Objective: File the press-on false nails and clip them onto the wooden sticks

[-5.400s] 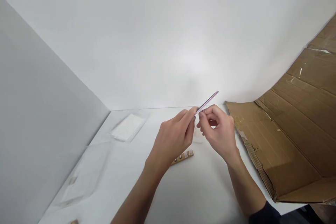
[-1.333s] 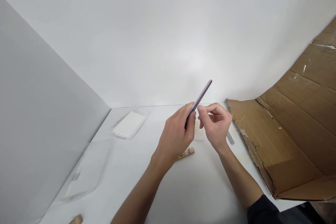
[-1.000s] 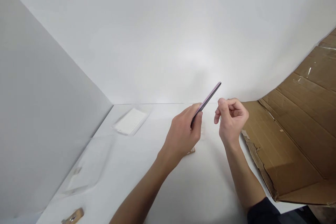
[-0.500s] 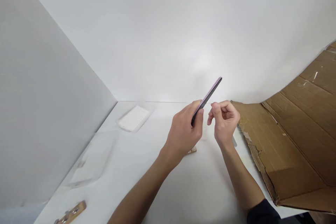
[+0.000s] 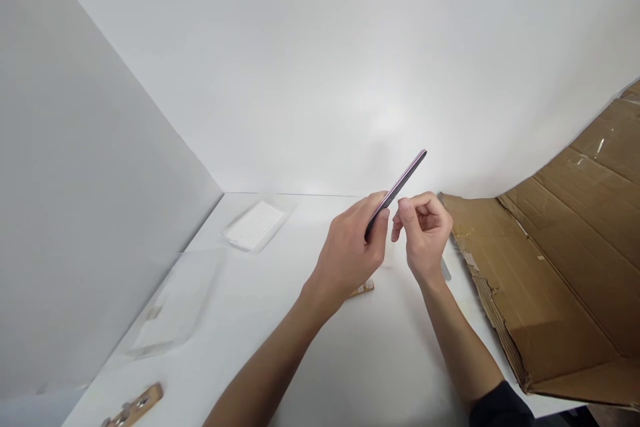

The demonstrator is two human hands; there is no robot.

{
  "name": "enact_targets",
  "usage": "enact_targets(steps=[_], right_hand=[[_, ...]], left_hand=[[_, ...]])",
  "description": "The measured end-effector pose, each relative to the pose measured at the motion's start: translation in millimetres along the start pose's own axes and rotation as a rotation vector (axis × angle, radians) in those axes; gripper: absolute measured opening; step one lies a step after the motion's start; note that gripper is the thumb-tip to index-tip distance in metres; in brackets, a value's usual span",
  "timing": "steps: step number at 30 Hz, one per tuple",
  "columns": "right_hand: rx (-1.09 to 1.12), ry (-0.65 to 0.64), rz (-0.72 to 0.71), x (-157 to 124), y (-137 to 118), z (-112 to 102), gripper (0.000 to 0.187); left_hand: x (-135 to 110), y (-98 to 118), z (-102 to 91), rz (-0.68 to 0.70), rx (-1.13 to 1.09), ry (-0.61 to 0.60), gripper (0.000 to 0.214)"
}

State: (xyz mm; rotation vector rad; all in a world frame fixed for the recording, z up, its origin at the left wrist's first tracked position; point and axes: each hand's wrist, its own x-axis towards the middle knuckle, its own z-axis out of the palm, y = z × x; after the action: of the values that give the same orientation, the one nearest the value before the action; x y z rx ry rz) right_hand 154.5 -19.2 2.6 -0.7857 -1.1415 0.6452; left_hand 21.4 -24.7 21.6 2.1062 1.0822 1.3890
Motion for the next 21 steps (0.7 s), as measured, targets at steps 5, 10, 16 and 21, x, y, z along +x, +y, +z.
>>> enact_targets(steps=[5,10,16,21], right_hand=[[0.009,-0.126,0.067,4,-5,-6,0.034],[0.112,-0.224,0.097,6,0,-11,0.031],[0.21,-0.242,0.15,5,3,-9,0.033],[0.205,-0.246,0.161,5,4,-9,0.035]], left_hand=[[0,-2,-0.5,0.016,0.001,0.02,0.018],[1,-1,-3.6,-0.12,-0.194,0.072,0.022],[4,2,-10.2,-0.218,-0.565,0.086,0.033],[5,3,-10.7,-0.211,-0.607,0.098,0.034]])
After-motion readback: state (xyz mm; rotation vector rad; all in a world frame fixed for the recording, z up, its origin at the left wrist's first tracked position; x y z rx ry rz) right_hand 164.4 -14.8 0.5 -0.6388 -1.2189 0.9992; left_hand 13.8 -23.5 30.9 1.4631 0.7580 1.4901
